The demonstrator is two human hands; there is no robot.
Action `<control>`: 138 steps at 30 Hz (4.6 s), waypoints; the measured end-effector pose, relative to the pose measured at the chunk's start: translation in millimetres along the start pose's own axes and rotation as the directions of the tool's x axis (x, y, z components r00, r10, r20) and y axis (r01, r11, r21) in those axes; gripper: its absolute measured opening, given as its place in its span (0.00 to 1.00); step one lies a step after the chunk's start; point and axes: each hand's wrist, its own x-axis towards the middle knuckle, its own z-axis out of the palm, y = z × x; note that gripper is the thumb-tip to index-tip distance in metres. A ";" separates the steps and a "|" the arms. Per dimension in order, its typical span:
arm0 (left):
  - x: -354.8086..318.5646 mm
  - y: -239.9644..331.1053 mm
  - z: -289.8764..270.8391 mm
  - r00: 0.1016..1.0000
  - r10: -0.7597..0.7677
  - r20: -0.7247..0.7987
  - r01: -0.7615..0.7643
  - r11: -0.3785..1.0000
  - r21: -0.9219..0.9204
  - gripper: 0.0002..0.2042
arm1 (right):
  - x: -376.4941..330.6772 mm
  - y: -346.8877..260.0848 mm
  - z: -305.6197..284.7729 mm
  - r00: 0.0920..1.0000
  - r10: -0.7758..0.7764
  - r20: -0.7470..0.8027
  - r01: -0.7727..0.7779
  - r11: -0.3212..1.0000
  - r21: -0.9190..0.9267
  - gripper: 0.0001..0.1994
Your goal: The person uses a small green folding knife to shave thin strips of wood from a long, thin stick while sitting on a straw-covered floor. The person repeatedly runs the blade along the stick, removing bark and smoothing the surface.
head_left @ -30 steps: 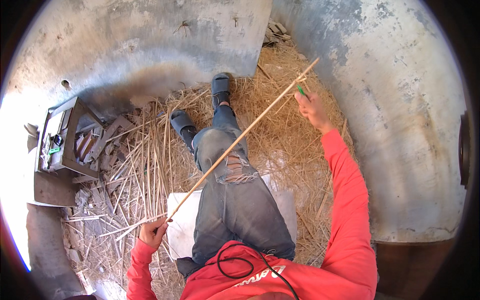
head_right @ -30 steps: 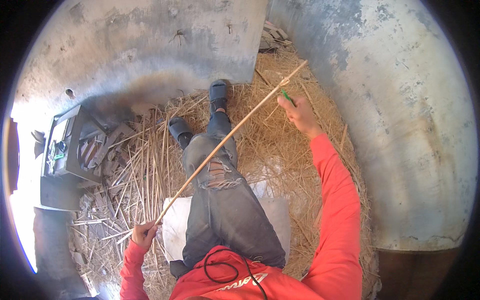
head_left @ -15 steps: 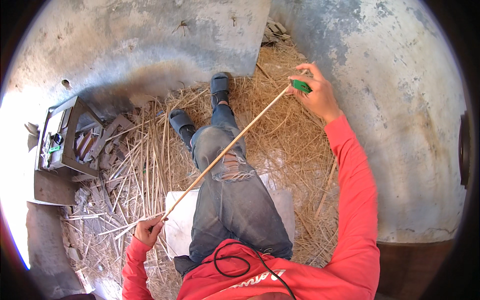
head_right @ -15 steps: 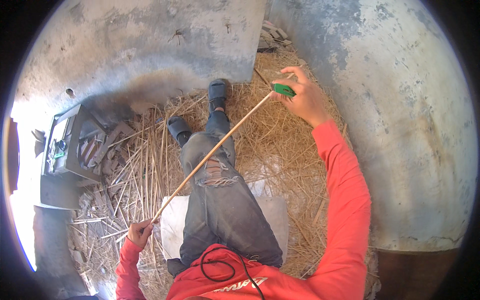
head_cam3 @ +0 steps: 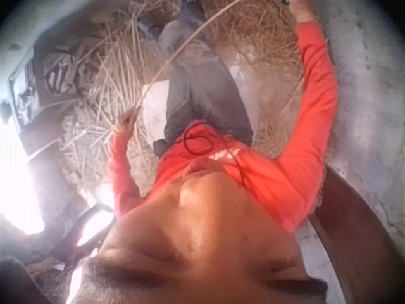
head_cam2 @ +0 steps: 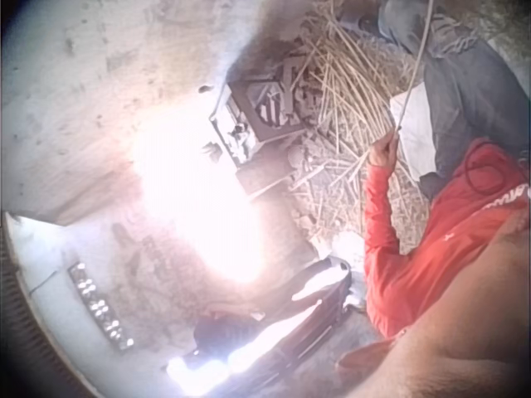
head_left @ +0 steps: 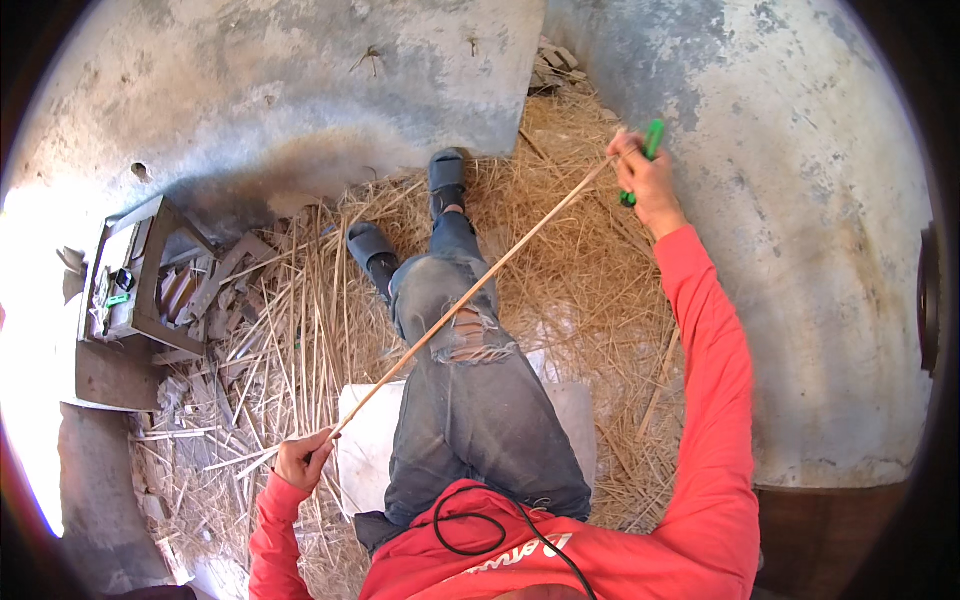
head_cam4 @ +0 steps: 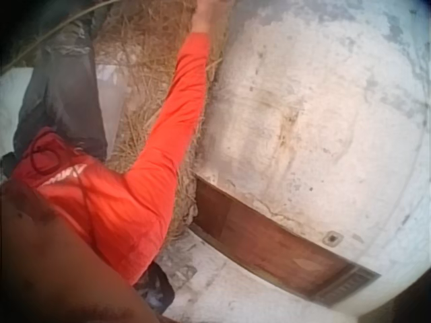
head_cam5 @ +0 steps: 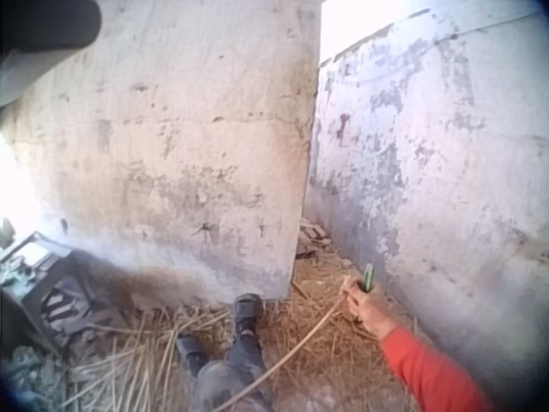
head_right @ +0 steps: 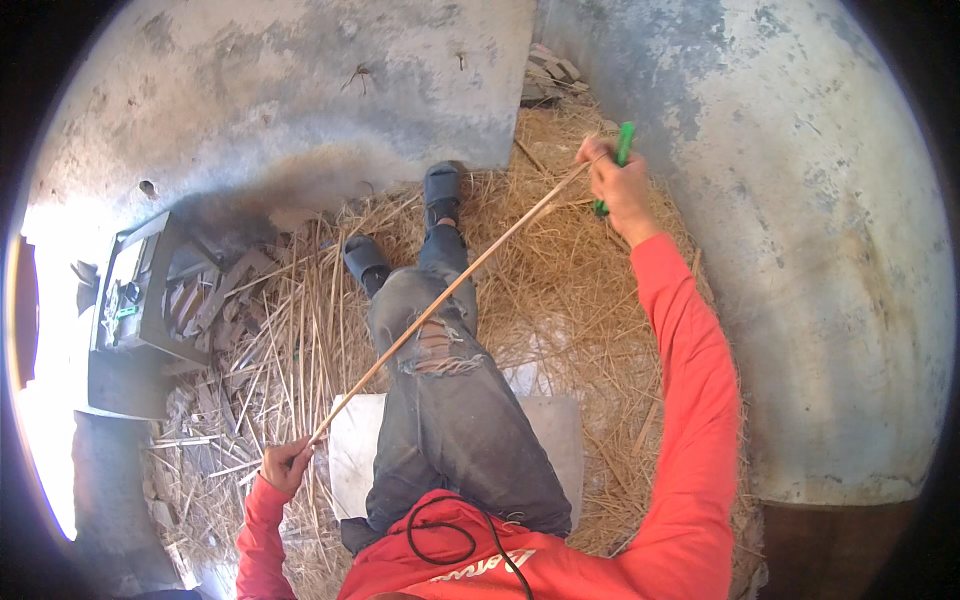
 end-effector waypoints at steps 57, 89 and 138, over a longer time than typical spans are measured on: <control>68.2 82.1 86.7 0.900 0.325 -0.291 -0.311 0.946 0.095 0.11 | -138.2 29.7 111.6 0.970 -0.027 0.241 0.176 0.762 -0.623 0.28; 125.0 150.6 80.4 0.948 0.247 -0.202 -0.250 0.968 0.011 0.11 | -172.8 19.6 107.0 0.498 0.228 0.837 -0.584 0.802 0.129 0.27; 105.4 199.2 158.6 0.948 0.312 0.066 -0.168 0.666 -0.727 0.19 | -185.9 -49.0 93.4 0.990 -0.063 0.124 0.043 0.986 0.162 0.14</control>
